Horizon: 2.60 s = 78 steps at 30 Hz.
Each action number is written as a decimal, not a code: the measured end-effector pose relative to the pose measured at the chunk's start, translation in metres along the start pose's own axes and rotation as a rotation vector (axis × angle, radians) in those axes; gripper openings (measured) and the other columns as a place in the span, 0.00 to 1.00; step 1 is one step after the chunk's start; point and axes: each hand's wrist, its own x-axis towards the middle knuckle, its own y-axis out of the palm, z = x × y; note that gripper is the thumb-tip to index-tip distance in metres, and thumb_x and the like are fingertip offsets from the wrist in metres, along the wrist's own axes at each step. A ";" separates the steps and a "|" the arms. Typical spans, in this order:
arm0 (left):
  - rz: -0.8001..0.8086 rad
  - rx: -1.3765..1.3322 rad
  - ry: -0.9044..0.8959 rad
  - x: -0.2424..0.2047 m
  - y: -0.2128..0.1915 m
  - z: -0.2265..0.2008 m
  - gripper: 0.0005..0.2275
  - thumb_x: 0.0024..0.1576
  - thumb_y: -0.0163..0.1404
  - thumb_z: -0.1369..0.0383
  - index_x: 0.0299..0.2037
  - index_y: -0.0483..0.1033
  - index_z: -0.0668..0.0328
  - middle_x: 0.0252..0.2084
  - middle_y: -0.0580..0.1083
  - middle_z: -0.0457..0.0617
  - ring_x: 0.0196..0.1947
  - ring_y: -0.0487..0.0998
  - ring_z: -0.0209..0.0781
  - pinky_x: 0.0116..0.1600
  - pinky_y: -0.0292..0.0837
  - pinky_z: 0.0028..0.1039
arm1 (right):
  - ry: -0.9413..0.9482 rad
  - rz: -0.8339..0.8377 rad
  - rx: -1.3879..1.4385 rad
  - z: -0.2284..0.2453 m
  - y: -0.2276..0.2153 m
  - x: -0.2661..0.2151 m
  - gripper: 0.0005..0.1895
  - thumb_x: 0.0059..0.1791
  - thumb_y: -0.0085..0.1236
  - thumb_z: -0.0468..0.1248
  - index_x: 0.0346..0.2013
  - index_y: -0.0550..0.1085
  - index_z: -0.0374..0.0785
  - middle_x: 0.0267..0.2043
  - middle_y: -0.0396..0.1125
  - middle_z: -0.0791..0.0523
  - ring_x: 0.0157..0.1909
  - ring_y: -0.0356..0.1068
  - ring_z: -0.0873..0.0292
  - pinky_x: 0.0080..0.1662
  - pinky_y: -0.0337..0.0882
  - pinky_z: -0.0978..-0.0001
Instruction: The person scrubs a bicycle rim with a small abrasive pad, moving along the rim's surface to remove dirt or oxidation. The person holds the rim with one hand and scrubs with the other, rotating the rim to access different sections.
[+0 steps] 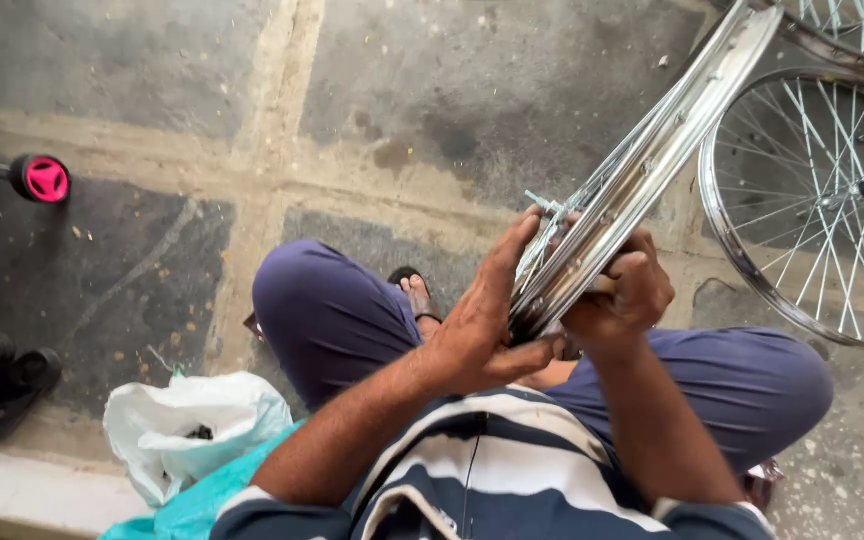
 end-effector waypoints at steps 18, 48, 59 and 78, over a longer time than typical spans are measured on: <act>0.035 0.017 -0.015 -0.002 0.003 -0.003 0.50 0.56 0.58 0.66 0.79 0.28 0.62 0.81 0.41 0.75 0.83 0.44 0.73 0.84 0.45 0.56 | 0.547 0.767 1.232 -0.031 -0.018 0.027 0.23 0.49 0.65 0.34 0.56 0.68 0.34 0.58 0.67 0.50 0.49 0.76 0.57 0.47 0.82 0.65; 0.022 0.126 0.039 0.001 0.006 -0.005 0.48 0.55 0.56 0.70 0.79 0.30 0.60 0.80 0.39 0.74 0.83 0.38 0.73 0.83 0.38 0.63 | 0.201 0.502 0.281 -0.007 -0.019 0.023 0.18 0.46 0.66 0.28 0.51 0.78 0.33 0.45 0.78 0.51 0.44 0.80 0.57 0.48 0.79 0.67; -0.003 0.070 0.003 -0.002 -0.001 -0.001 0.49 0.56 0.59 0.66 0.79 0.31 0.61 0.81 0.38 0.73 0.83 0.39 0.71 0.84 0.40 0.59 | 0.361 0.412 0.413 -0.010 0.010 0.015 0.22 0.47 0.68 0.31 0.55 0.76 0.30 0.44 0.76 0.50 0.41 0.73 0.60 0.43 0.76 0.67; 0.099 -0.226 -0.134 0.098 -0.018 -0.019 0.47 0.49 0.57 0.64 0.80 0.44 0.62 0.71 0.66 0.70 0.69 0.71 0.59 0.70 0.69 0.43 | 0.726 0.310 0.933 -0.065 -0.028 -0.034 0.20 0.53 0.57 0.23 0.61 0.73 0.26 0.56 0.72 0.48 0.56 0.73 0.60 0.58 0.74 0.68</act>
